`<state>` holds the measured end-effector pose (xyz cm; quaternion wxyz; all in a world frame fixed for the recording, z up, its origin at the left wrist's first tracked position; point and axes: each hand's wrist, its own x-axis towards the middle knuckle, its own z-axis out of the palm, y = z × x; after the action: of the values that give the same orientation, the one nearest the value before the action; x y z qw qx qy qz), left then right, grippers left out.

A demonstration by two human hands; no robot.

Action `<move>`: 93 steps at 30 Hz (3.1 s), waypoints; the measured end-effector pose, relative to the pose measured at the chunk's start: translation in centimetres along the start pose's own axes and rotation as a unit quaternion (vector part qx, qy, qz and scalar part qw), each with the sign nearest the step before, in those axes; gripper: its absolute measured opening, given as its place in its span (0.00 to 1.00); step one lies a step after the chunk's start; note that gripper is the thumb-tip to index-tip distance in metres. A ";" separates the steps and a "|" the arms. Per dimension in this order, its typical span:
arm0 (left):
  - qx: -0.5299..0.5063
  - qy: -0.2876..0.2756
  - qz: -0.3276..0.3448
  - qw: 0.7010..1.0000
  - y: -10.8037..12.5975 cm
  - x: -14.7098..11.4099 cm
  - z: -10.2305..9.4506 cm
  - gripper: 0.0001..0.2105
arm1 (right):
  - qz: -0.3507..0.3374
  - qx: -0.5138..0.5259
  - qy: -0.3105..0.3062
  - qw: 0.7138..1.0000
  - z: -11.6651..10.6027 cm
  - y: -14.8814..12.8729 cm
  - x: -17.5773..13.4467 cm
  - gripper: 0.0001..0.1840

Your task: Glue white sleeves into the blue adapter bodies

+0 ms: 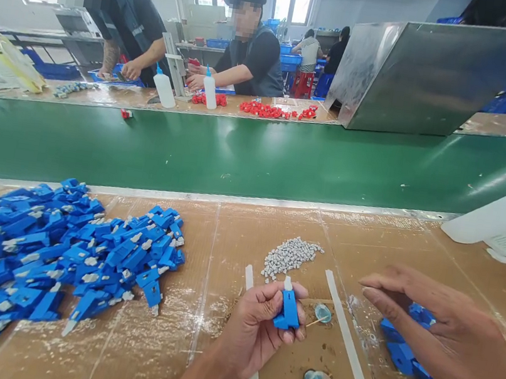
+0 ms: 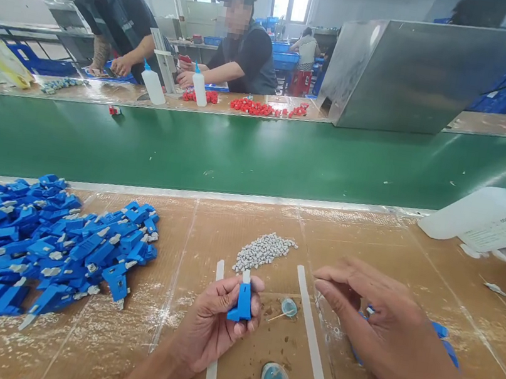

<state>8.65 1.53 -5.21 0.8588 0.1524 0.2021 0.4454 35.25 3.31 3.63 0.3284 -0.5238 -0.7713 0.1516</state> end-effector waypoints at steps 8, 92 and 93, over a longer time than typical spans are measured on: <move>-0.045 0.071 0.020 0.996 0.7 0.1 0.3 0.20 | 0.063 -0.025 -0.183 0.981 3.1 8.1 6.0 0.16; 0.405 0.078 0.174 0.894 -1.1 -1.2 0.8 0.22 | 0.279 0.370 -0.181 0.867 7.3 -2.0 -1.7 0.23; 0.383 0.072 0.156 0.908 -1.0 -1.2 0.9 0.23 | 0.289 0.392 -0.176 0.855 7.3 -1.9 -1.6 0.22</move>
<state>9.18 -0.07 -4.61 0.6371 0.4667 0.3926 0.4714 29.46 1.87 -1.21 0.3062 -0.5157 -0.5065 0.6195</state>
